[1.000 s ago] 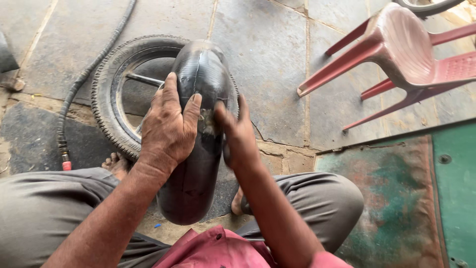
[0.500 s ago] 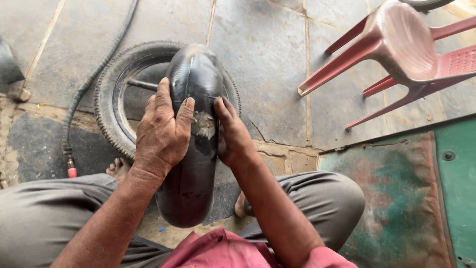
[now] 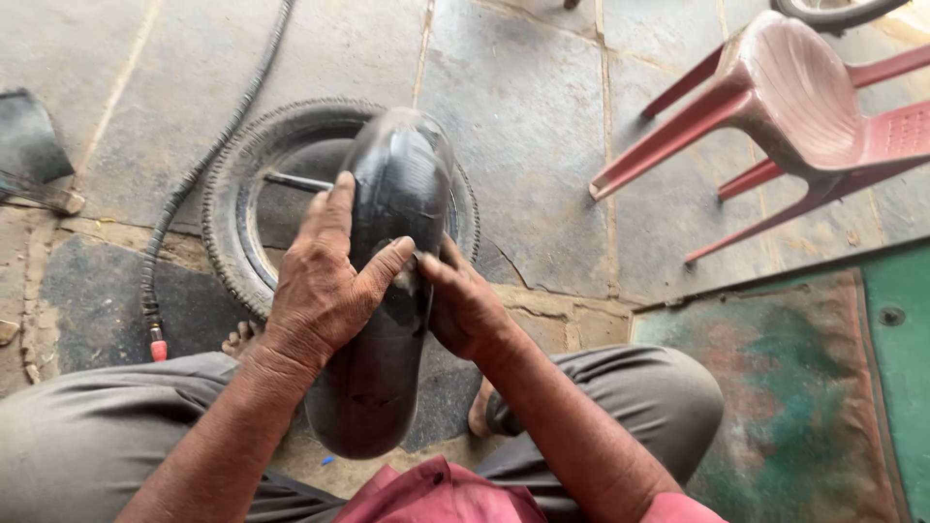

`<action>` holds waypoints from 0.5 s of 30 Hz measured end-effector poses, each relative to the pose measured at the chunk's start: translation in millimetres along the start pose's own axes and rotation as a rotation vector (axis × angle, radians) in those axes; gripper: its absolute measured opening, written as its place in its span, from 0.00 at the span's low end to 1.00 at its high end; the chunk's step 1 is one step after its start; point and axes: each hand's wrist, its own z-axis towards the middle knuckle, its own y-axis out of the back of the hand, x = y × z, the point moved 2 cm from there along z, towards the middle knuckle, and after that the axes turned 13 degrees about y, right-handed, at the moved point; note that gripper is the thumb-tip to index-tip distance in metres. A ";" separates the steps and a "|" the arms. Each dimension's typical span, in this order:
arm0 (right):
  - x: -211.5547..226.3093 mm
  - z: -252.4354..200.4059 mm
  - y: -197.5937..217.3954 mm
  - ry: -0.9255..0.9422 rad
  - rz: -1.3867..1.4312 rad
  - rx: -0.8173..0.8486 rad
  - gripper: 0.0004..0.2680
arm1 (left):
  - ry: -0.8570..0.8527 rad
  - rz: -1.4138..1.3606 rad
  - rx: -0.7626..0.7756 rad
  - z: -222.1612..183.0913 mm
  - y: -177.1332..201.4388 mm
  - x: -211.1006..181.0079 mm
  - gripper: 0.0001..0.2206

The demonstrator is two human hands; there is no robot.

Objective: The person holds and rotates a motorcycle inner tube, applying pressure with their hands to check for leaks and patches before inserting a small green tool into the valve stem to adjust it.

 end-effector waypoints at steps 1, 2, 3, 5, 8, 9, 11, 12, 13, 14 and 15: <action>0.1 -1.0 -1.7 -0.009 -0.023 0.028 0.35 | -0.026 -0.020 -0.027 -0.2 0.3 1.7 0.45; 1.2 -0.4 -2.6 0.005 -0.018 0.052 0.35 | -0.052 -0.040 -0.053 0.6 -0.9 2.7 0.42; 0.8 -3.0 -2.9 0.015 -0.008 0.069 0.35 | -0.073 -0.056 -0.072 -0.1 -1.7 4.8 0.40; -3.3 -5.9 -2.9 0.047 0.018 0.066 0.35 | -0.099 -0.018 -0.032 0.9 -1.6 7.5 0.42; -10.9 -6.5 -0.9 0.092 0.048 -0.020 0.34 | -0.108 0.058 0.106 2.6 8.5 6.1 0.51; -13.4 -4.6 0.1 0.089 0.041 -0.066 0.34 | -0.106 0.083 0.166 3.2 11.1 4.7 0.56; -13.3 -1.9 3.0 0.074 0.018 -0.137 0.33 | -0.208 0.123 0.132 0.7 8.4 -2.4 0.60; -12.0 -1.0 4.3 0.062 0.000 -0.164 0.33 | -0.260 0.143 0.112 -1.3 7.0 -4.8 0.62; -11.6 0.0 5.5 0.050 -0.015 -0.191 0.33 | -0.235 0.106 0.085 -2.2 5.1 -5.4 0.59; -12.1 0.7 5.4 0.049 -0.002 -0.211 0.33 | -0.209 0.069 0.059 -3.8 1.1 -6.5 0.56; -12.6 3.4 4.3 0.053 0.009 -0.223 0.33 | -0.189 0.032 0.025 -4.2 -2.2 -7.7 0.54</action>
